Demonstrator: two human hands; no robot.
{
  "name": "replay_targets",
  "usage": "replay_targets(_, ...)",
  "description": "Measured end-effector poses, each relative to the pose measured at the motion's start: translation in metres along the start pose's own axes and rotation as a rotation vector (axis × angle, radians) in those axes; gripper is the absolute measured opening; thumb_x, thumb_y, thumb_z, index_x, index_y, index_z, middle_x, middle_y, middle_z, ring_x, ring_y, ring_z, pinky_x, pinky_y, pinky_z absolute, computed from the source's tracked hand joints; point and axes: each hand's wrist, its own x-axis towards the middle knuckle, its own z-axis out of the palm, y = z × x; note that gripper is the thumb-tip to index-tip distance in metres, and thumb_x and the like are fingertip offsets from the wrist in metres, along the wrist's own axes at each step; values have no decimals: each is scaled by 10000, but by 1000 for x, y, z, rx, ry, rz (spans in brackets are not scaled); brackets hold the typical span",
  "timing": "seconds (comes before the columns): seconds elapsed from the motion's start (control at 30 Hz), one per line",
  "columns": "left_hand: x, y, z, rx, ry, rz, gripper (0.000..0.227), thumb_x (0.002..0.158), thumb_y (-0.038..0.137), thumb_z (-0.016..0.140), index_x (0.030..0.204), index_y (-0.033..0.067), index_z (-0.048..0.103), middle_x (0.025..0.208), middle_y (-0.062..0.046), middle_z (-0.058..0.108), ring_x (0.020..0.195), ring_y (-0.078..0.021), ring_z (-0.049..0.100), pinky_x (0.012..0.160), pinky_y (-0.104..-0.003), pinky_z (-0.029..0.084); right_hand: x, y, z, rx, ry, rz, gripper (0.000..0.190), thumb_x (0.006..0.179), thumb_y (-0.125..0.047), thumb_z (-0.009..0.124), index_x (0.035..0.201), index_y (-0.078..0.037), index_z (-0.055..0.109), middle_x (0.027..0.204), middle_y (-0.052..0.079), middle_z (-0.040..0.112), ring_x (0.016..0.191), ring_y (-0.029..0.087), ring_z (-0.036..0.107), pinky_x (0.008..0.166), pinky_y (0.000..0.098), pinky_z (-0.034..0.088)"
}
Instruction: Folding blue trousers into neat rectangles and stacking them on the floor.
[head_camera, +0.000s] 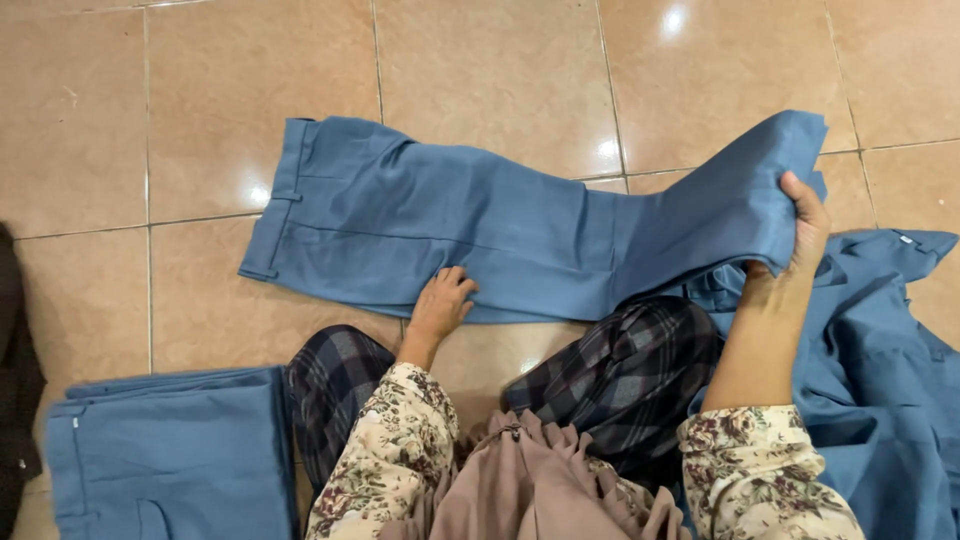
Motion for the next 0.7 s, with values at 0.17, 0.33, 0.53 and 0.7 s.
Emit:
replay_targets(0.17,-1,19,-26,98,179,16,105,813,158,680,890,101,636,947,-60,597,869,-265,570,823,-385,469,2,4,-9,-9,18,2,421,859,-90,699,1253,48,643,1083,135,753,861,201,733,866,278,606)
replay_targets(0.33,-21,29,-2,218,150,-59,156,733,128,680,869,54,665,889,-125,646,827,-302,605,825,-401,462,-4,2,-4,-29,22,2,434,855,-94,704,1265,32,641,1096,127,754,877,199,736,871,280,605)
replay_targets(0.53,-23,27,44,338,-50,-142,122,807,62,630,895,81,711,883,-115,682,814,-288,650,805,-399,501,2,27,4,-54,-50,19,438,855,-61,711,1272,46,635,1070,113,757,825,182,735,815,246,608)
replay_targets(0.7,21,57,-23,-473,-192,-435,271,940,310,653,1079,102,758,1026,-187,769,1014,-406,732,842,-495,572,-53,84,97,-672,46,183,651,666,-367,953,1232,-162,706,1192,88,709,1158,206,658,1002,529,485)
